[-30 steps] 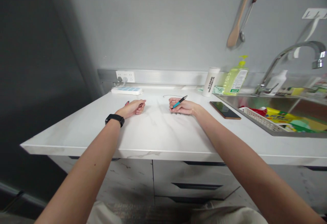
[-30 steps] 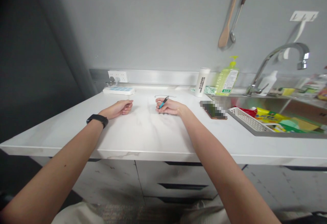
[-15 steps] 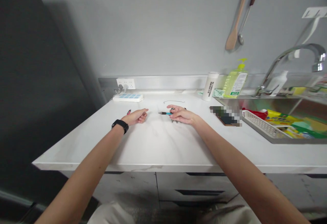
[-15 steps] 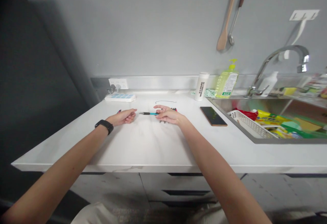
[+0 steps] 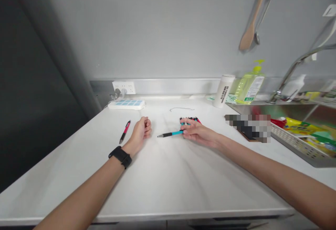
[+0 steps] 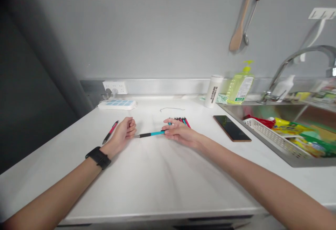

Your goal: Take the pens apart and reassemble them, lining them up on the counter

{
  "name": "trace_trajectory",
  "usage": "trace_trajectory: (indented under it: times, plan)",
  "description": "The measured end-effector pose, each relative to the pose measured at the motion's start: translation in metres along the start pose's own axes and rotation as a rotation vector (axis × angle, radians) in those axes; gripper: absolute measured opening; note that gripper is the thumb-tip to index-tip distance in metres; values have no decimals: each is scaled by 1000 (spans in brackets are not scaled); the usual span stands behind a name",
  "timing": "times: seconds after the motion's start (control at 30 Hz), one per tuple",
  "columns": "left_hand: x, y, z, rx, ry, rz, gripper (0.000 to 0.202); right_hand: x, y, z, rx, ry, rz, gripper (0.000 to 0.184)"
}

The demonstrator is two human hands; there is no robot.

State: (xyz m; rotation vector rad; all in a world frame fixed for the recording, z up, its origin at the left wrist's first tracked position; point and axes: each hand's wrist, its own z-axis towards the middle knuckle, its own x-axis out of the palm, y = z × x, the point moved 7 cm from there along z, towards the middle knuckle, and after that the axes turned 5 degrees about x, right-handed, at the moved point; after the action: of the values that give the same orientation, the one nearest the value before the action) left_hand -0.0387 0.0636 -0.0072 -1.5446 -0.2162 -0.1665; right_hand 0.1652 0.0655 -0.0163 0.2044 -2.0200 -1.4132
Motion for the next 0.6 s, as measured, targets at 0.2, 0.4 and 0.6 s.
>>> trace_trajectory:
  times: [0.2, 0.4, 0.6]
  plan:
    - [-4, 3, 5, -35, -30, -39, 23, -15, -5, -5, 44, -22, 26, 19]
    - [-8, 2, 2, -111, -38, -68, 24, -14, -1, -7, 43, 2, 11, 22]
    - [-10, 5, 4, -139, -35, -100, 25, -9, 1, -10, 33, 27, 30, 26]
